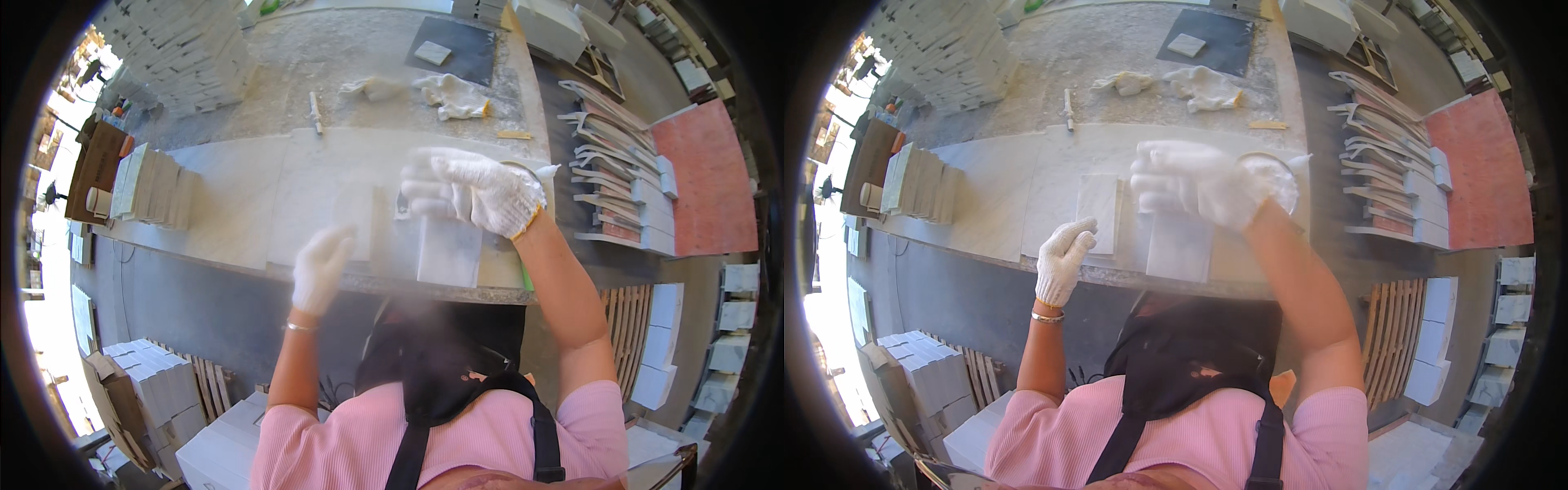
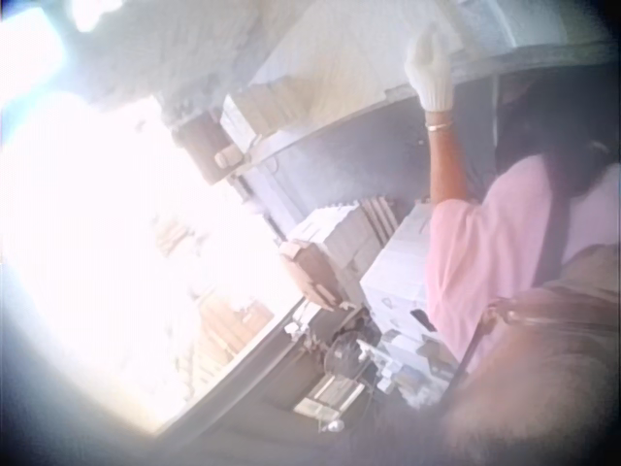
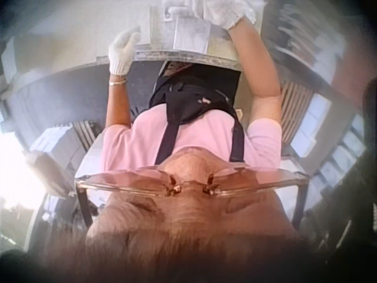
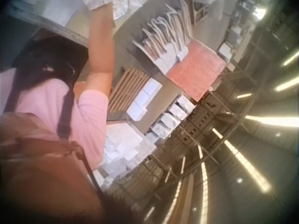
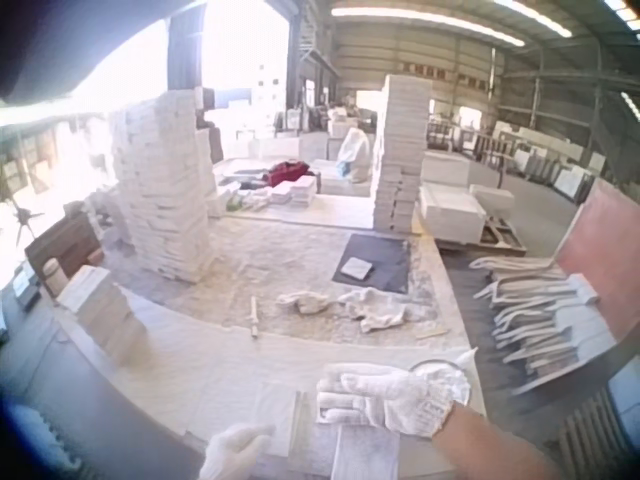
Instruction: The person applies adhesive to the edges of rectangular tiles using a small tool and then rubs the edges with a green block. The person handles tiles one at a time, picking them up, applying adhesive, and rubbing the edges.
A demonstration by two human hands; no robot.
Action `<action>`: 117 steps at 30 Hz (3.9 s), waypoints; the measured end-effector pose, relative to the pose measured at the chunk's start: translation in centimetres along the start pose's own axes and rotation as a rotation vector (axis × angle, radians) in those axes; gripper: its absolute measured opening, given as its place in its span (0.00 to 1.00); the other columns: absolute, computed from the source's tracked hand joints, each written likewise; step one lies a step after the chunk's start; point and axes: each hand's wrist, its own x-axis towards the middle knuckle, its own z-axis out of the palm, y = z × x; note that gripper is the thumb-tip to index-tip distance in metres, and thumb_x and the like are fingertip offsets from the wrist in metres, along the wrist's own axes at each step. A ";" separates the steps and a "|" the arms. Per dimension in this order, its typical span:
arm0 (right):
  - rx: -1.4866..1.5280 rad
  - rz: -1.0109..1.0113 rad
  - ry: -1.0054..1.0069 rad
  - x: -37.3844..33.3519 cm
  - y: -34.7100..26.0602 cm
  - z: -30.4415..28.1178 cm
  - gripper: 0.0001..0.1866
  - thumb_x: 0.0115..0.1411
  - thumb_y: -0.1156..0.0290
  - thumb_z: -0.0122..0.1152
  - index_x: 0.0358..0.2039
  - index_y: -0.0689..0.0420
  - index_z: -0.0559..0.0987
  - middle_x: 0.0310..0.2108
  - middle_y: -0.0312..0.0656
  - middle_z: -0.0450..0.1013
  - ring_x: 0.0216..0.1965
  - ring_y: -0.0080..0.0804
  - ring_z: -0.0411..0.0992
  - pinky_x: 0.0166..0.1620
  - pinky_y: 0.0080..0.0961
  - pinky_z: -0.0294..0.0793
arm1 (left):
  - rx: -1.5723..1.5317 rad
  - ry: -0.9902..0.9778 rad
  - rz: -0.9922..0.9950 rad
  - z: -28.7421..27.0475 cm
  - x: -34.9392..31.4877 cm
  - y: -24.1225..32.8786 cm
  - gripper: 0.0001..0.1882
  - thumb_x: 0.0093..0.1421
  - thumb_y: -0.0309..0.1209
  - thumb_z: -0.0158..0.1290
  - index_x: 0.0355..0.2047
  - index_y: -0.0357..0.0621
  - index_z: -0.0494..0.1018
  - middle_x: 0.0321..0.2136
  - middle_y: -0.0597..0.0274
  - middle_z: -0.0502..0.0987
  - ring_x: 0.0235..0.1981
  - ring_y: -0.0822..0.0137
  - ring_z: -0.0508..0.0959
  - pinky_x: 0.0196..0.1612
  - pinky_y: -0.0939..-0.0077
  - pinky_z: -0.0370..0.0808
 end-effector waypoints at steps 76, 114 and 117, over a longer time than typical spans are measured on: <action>-0.523 -0.309 0.927 -13.2 5.4 -12.4 0.15 0.64 0.73 0.67 0.51 0.61 0.85 0.30 0.35 0.81 0.24 0.16 0.73 0.26 0.14 0.66 | 0.469 -0.317 0.815 7.9 -0.9 10.9 0.30 0.53 0.44 0.65 0.55 0.44 0.82 0.61 0.51 0.78 0.65 0.35 0.71 0.67 0.41 0.66; -0.763 -0.515 0.650 -7.8 2.4 -4.2 0.13 0.64 0.76 0.67 0.49 0.63 0.86 0.36 0.38 0.83 0.30 0.19 0.77 0.34 0.17 0.75 | 0.330 -0.213 0.914 8.2 -0.3 10.0 0.25 0.42 0.36 0.68 0.44 0.47 0.81 0.52 0.61 0.80 0.57 0.45 0.75 0.53 0.49 0.75; -0.540 -0.469 0.631 -8.9 1.9 -4.0 0.13 0.65 0.75 0.66 0.49 0.63 0.85 0.34 0.38 0.83 0.28 0.18 0.76 0.31 0.16 0.73 | 0.326 -0.202 0.930 8.2 -0.3 10.3 0.24 0.43 0.35 0.68 0.43 0.46 0.80 0.51 0.61 0.79 0.56 0.46 0.75 0.51 0.50 0.75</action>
